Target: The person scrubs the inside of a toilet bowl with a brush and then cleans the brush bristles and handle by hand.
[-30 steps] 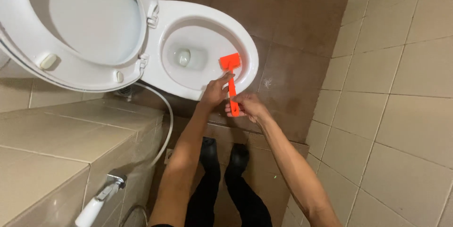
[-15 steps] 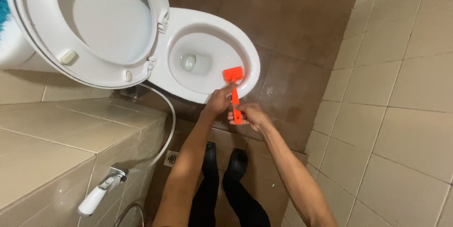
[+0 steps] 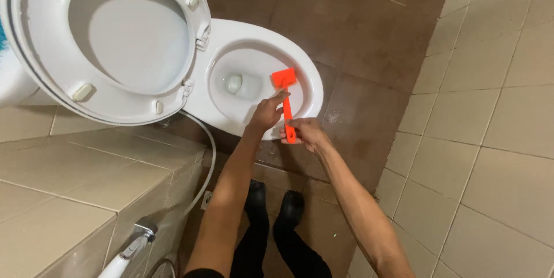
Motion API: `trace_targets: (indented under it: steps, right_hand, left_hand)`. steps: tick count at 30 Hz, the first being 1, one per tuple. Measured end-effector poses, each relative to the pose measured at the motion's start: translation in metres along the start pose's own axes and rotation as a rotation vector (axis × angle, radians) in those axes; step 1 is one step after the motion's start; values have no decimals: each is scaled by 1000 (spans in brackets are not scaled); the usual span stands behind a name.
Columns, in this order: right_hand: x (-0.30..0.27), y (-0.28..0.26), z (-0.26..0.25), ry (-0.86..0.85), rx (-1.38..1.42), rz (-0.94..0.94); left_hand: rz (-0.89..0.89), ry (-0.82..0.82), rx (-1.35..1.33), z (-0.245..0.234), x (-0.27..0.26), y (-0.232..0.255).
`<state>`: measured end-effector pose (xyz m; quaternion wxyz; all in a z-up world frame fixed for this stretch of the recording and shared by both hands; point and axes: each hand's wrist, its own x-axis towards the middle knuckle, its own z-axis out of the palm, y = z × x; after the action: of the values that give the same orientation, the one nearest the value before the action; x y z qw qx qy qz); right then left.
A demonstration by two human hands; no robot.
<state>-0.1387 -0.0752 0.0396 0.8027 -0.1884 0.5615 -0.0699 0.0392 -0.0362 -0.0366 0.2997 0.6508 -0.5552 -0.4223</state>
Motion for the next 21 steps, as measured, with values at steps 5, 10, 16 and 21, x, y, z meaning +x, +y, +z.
trace_targets:
  steps: [5,10,16,21]
  right_hand:
    - [25,-6,5,-9,-18,-18]
    - [46,-10,18,-25,-54,-26]
    - [65,-17,37,-56,-110,-32]
    - [72,-24,56,-58,-179,-55]
  left_hand:
    - [-21,49,-8,-11,13,-10]
    - [-20,88,33,-23,21,-26]
    - [-18,142,70,-40,23,-46]
    - [-23,210,119,-51,21,-60]
